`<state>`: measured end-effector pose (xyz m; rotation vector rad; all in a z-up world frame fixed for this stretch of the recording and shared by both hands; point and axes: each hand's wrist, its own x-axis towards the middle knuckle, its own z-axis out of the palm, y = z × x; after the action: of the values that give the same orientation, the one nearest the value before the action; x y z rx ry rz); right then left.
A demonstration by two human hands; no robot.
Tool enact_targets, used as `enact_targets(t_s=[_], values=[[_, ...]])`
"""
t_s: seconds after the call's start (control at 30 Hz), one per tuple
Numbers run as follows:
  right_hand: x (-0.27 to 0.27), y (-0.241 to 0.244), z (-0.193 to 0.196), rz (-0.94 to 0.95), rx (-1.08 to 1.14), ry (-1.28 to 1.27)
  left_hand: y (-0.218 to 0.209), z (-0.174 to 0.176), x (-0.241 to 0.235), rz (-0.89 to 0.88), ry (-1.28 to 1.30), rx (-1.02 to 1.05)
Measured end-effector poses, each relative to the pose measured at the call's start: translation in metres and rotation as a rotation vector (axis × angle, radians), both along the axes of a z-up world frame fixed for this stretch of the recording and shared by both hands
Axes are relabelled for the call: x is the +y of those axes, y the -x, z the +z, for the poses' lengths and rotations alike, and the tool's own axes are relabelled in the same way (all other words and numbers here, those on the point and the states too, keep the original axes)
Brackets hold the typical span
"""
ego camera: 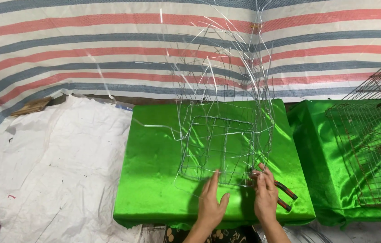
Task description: Assembling a wire bird cage by bending and connecting metal wires using pliers.
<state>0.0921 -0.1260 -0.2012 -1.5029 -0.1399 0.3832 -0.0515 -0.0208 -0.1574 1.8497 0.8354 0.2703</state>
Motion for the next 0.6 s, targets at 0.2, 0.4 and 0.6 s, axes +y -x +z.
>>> enact_targets(t_s=[0.2,0.4,0.6], values=[[-0.006,0.009,-0.055,-0.002,-0.048,-0.171,0.038,-0.054,-0.014,0.410,0.028,-0.205],[-0.004,0.020,-0.050,0.031,-0.183,-0.072,0.040,-0.056,0.013,0.466,0.235,-0.122],[-0.008,0.035,-0.017,0.008,-0.136,0.106,0.031,-0.051,0.031,0.646,0.678,-0.341]])
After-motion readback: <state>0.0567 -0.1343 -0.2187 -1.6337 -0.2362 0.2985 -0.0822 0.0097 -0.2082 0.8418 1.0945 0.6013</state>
